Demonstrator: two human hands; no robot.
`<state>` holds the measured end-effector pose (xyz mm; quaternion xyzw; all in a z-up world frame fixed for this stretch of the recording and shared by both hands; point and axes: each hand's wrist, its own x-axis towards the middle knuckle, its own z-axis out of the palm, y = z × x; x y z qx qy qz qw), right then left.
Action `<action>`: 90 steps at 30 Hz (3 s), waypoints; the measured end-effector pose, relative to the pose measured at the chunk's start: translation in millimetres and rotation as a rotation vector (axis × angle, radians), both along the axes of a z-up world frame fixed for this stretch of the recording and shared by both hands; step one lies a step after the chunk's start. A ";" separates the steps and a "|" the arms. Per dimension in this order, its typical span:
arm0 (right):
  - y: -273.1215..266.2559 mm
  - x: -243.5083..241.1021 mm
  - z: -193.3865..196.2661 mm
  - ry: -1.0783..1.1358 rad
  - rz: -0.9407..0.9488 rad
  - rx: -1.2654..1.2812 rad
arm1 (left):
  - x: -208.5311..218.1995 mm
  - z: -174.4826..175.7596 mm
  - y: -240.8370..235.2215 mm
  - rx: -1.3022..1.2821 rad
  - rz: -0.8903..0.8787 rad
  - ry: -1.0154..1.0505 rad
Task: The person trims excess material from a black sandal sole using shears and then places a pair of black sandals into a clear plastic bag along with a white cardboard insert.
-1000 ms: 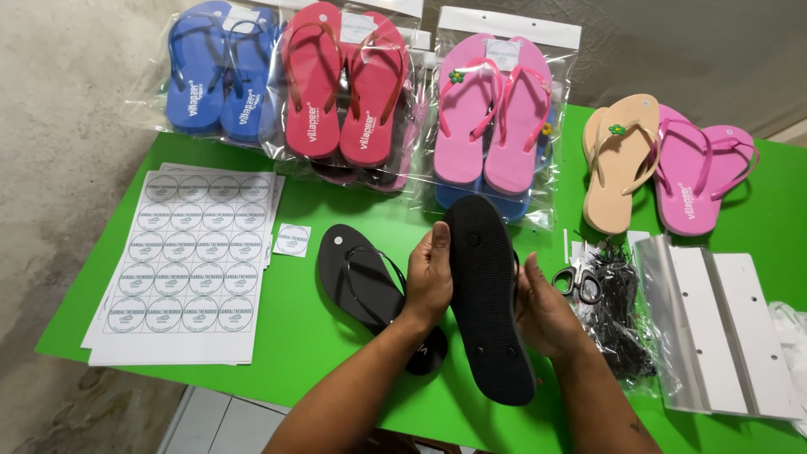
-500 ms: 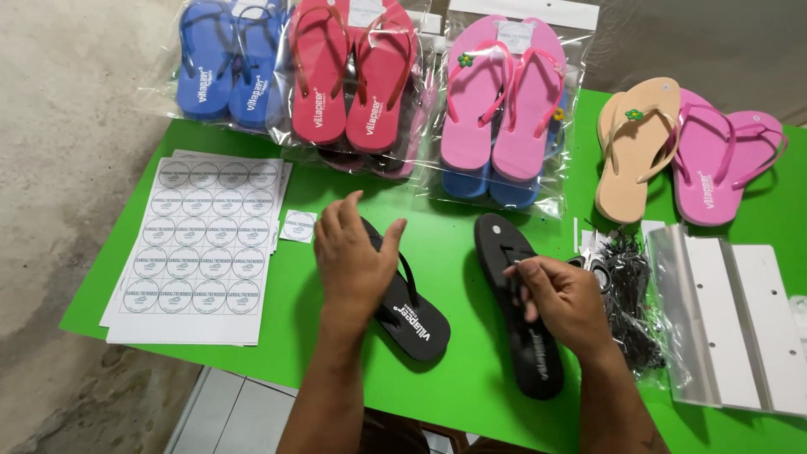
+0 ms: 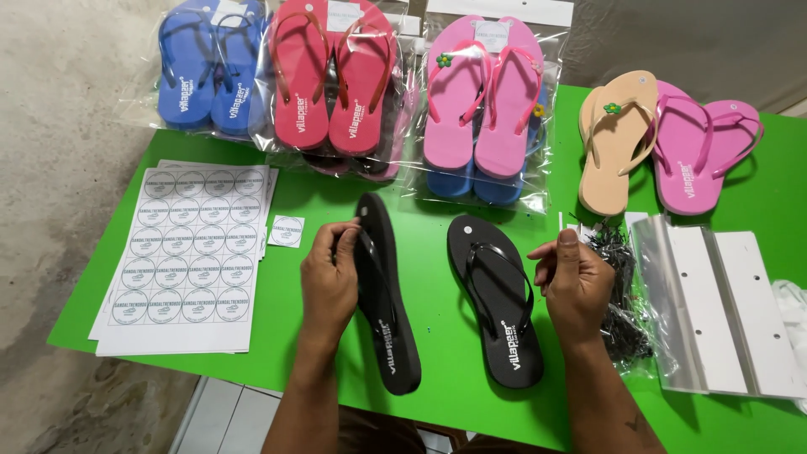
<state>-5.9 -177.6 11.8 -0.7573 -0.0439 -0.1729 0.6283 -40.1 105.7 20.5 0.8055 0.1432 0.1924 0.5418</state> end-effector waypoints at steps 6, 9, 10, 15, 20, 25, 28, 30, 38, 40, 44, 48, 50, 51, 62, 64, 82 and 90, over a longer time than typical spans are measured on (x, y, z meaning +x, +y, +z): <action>0.7 -2.7 -1.5 -0.059 0.000 0.010 | 46.6 -61.3 -15.9 -0.791 -0.488 0.231; -0.2 0.8 3.3 -0.017 0.258 0.183 | 56.5 -67.6 -31.7 -0.741 -0.540 0.242; -0.4 1.9 -3.5 -0.020 0.254 0.182 | 59.8 -69.6 -40.5 -0.740 -0.545 0.241; 6.0 2.4 -9.8 0.142 0.430 0.508 | 74.2 -76.5 -79.9 -0.601 -0.686 0.271; 8.3 3.5 5.6 0.204 0.406 0.482 | 57.7 -38.8 -82.7 -0.901 -0.543 0.220; 14.6 -3.5 1.7 0.210 0.362 0.338 | 48.6 -18.5 -66.2 -0.879 -0.551 0.220; 21.2 -8.5 2.1 0.087 0.170 0.065 | 51.8 -44.3 -66.5 -0.782 -0.521 0.179; 20.2 -7.6 2.1 -0.145 0.066 -0.214 | 49.6 -35.6 -68.4 -0.597 -0.503 0.101; 24.9 -11.3 11.1 -0.188 0.039 -0.273 | 44.6 -32.5 -77.4 -0.557 -0.422 0.072; 24.0 -10.4 11.5 -0.172 0.054 -0.279 | 43.6 -31.1 -77.5 -0.546 -0.415 0.071; 21.7 -10.1 13.3 -0.097 0.142 -0.289 | 42.6 -30.0 -78.5 -0.522 -0.409 0.059; 15.2 -6.2 14.7 -0.092 0.080 -0.248 | 42.1 -27.6 -79.4 -0.556 -0.397 0.017; -1.9 1.2 -2.4 -0.017 0.012 -0.205 | 42.3 -32.2 -79.4 -0.547 -0.401 0.004; -10.7 4.0 -10.6 0.059 -0.057 -0.163 | 41.8 -34.3 -79.7 -0.539 -0.407 -0.008; 7.0 -3.1 0.2 0.329 0.386 0.310 | 23.7 -4.5 -85.6 -0.160 -0.397 -0.236; 5.3 -2.9 5.8 0.329 0.390 0.308 | 21.5 2.7 -86.6 0.068 -0.381 -0.342; 12.5 -15.3 8.6 0.384 0.503 0.512 | 4.7 5.1 -102.7 0.172 -0.533 -0.160; 18.3 -19.6 0.0 0.285 0.428 0.435 | 7.0 -0.3 -108.1 -0.362 -0.500 -0.039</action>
